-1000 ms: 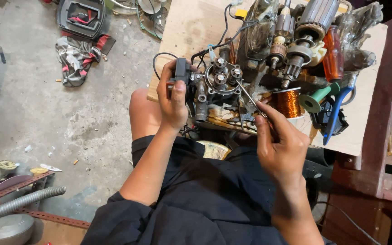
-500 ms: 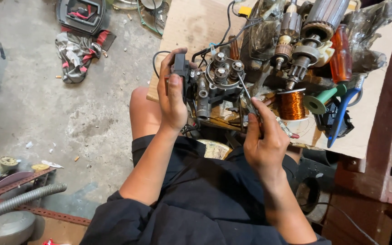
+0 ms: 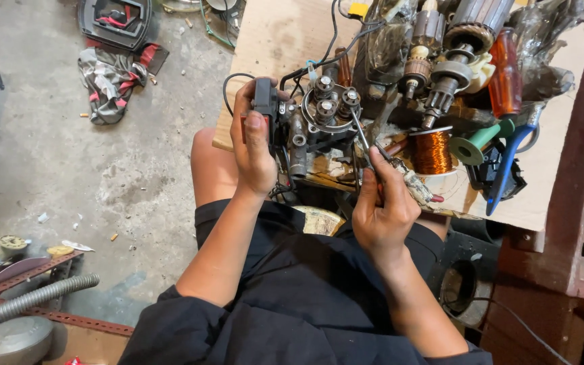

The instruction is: Cleaning a mechanical motor component with a brush and then using a screwdriver to remove screws or pry parts apart.

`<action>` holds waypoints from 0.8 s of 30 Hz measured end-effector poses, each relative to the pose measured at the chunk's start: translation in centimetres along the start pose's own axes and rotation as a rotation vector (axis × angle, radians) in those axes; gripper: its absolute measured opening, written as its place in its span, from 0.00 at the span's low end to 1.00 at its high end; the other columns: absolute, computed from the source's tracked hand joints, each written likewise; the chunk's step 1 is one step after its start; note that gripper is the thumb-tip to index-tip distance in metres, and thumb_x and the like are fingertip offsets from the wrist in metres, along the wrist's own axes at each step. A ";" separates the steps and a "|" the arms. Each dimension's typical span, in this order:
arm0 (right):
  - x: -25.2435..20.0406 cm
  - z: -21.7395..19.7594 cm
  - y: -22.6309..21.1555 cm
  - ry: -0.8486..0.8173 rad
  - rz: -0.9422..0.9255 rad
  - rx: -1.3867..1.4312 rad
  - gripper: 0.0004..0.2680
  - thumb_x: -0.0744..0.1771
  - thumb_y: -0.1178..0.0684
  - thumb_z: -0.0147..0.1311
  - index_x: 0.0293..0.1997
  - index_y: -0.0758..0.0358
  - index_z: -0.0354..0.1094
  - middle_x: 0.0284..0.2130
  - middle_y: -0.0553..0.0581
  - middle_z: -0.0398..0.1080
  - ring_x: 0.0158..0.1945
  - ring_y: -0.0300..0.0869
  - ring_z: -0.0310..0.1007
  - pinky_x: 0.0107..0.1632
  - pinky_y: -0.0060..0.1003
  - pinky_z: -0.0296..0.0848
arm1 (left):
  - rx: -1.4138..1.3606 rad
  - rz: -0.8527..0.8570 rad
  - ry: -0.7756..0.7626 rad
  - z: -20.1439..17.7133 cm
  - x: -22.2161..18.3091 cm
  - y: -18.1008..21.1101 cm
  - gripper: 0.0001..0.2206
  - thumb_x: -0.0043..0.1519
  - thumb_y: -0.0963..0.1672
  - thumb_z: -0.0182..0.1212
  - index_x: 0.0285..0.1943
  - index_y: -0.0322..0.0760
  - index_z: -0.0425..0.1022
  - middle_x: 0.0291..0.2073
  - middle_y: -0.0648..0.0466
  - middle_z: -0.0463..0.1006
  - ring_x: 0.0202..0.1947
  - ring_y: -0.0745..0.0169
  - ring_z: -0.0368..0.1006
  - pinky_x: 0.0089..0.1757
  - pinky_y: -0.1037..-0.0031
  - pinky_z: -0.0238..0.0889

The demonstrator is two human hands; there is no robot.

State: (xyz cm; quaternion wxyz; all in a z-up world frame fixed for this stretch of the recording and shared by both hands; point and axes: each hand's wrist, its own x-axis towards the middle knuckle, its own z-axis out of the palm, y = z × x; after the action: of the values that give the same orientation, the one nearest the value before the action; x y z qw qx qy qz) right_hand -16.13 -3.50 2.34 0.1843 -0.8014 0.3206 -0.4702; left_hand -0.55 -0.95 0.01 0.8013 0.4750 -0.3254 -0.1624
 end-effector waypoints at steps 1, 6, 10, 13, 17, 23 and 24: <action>-0.1 -0.3 -0.1 0.002 -0.001 0.000 0.07 0.62 0.64 0.45 0.40 0.68 0.65 0.30 0.64 0.69 0.14 0.41 0.60 0.15 0.27 0.55 | -0.001 0.002 -0.002 0.0 -0.1 -0.1 0.21 0.57 0.53 0.37 0.47 0.35 0.61 0.33 0.49 0.68 0.35 0.68 0.63 0.38 0.77 0.61; 1.1 -2.1 -1.8 -0.121 0.071 0.072 0.08 0.60 0.66 0.47 0.39 0.69 0.66 0.26 0.63 0.69 0.13 0.41 0.61 0.16 0.27 0.55 | -0.036 -0.023 -0.031 -0.4 0.0 0.1 0.23 0.56 0.55 0.37 0.47 0.34 0.60 0.32 0.48 0.68 0.35 0.67 0.64 0.36 0.78 0.61; 1.4 -3.4 -1.8 -0.147 0.078 0.058 0.07 0.60 0.66 0.47 0.39 0.67 0.66 0.25 0.61 0.69 0.13 0.38 0.60 0.16 0.26 0.54 | -0.041 -0.015 -0.038 -0.4 0.1 0.0 0.23 0.56 0.55 0.37 0.46 0.33 0.61 0.32 0.48 0.68 0.35 0.66 0.65 0.36 0.78 0.62; 1.8 -3.8 -1.9 -0.151 0.070 -0.007 0.07 0.61 0.64 0.48 0.39 0.65 0.67 0.24 0.59 0.69 0.14 0.39 0.62 0.16 0.26 0.54 | -0.045 -0.015 -0.044 -0.5 0.1 -0.2 0.23 0.56 0.55 0.38 0.47 0.33 0.60 0.32 0.48 0.68 0.35 0.66 0.65 0.35 0.77 0.63; 2.0 -3.5 -1.8 -0.147 0.066 -0.016 0.07 0.61 0.63 0.48 0.39 0.64 0.68 0.25 0.59 0.69 0.22 0.44 0.66 0.22 0.27 0.59 | -0.044 -0.015 -0.046 -0.8 0.1 -0.6 0.25 0.55 0.57 0.36 0.47 0.33 0.60 0.32 0.47 0.68 0.35 0.66 0.65 0.36 0.77 0.63; 1.6 -2.6 -1.3 -0.126 0.061 0.025 0.06 0.61 0.65 0.48 0.38 0.68 0.67 0.30 0.64 0.69 0.35 0.52 0.68 0.33 0.34 0.66 | -0.133 -0.015 -0.030 -0.5 -0.1 -0.9 0.29 0.54 0.59 0.33 0.46 0.32 0.60 0.34 0.47 0.67 0.36 0.64 0.65 0.38 0.76 0.63; 1.5 -2.6 -1.0 -0.124 0.061 0.021 0.06 0.61 0.64 0.48 0.38 0.68 0.66 0.31 0.63 0.69 0.36 0.51 0.68 0.35 0.35 0.66 | -0.163 0.006 -0.015 -0.3 -0.1 -0.8 0.27 0.55 0.57 0.37 0.46 0.31 0.60 0.34 0.46 0.66 0.37 0.63 0.65 0.38 0.74 0.63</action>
State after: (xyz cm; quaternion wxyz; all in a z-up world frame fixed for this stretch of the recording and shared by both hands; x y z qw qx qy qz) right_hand -17.51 -3.76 5.17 0.2264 -0.8168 0.3280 -0.4171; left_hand -0.37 -1.08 -0.80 0.8353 0.4062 -0.3184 -0.1894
